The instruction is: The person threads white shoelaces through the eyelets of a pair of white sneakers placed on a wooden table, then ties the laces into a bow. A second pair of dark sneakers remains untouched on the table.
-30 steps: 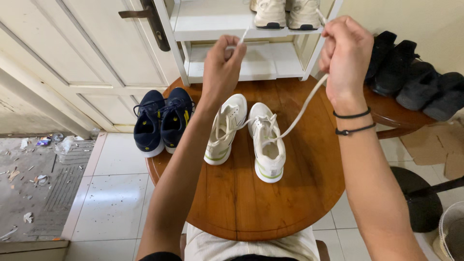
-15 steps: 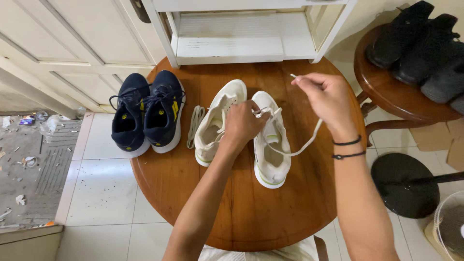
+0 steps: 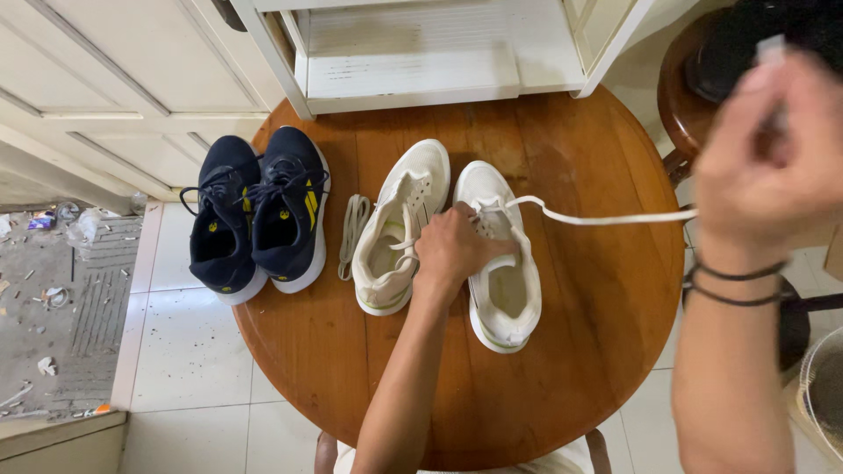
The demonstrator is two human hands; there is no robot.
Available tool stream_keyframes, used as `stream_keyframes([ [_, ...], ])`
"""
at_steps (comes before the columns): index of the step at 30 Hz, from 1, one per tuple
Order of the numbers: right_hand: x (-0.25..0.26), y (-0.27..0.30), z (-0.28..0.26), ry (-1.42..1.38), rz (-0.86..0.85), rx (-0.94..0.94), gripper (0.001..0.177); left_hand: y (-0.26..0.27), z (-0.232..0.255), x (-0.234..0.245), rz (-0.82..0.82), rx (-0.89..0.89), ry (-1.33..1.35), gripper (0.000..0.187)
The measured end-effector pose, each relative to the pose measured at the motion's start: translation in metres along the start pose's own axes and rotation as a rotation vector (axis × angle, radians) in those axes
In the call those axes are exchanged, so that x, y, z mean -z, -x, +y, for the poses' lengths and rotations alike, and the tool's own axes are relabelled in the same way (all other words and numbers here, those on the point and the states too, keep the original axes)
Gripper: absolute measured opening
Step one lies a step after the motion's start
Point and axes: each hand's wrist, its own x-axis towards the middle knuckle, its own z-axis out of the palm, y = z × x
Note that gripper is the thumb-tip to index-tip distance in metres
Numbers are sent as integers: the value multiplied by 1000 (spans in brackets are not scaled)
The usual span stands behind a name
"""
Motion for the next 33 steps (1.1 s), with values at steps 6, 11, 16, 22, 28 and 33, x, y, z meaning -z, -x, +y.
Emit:
stream_keyframes([
  [6,-63,61,-79,-533,-362,-607,18,3,-21,-27,245,-105,156,39],
  [11,-95,90,-91,-710,-616,-842,18,-2,-42,-58,347,-315,463,30],
  [16,-108,117,-90,-730,-895,-769,18,-5,-57,-77,304,-286,804,30],
  [22,-114,123,-90,-650,-1078,-782,18,-12,-66,-93,246,-298,1004,29],
  [28,-112,121,-91,-566,-1074,-783,16,-17,-74,-101,164,-196,1142,28],
  [33,-108,125,-92,-579,-1040,-741,17,-18,-75,-101,146,-179,1155,28],
])
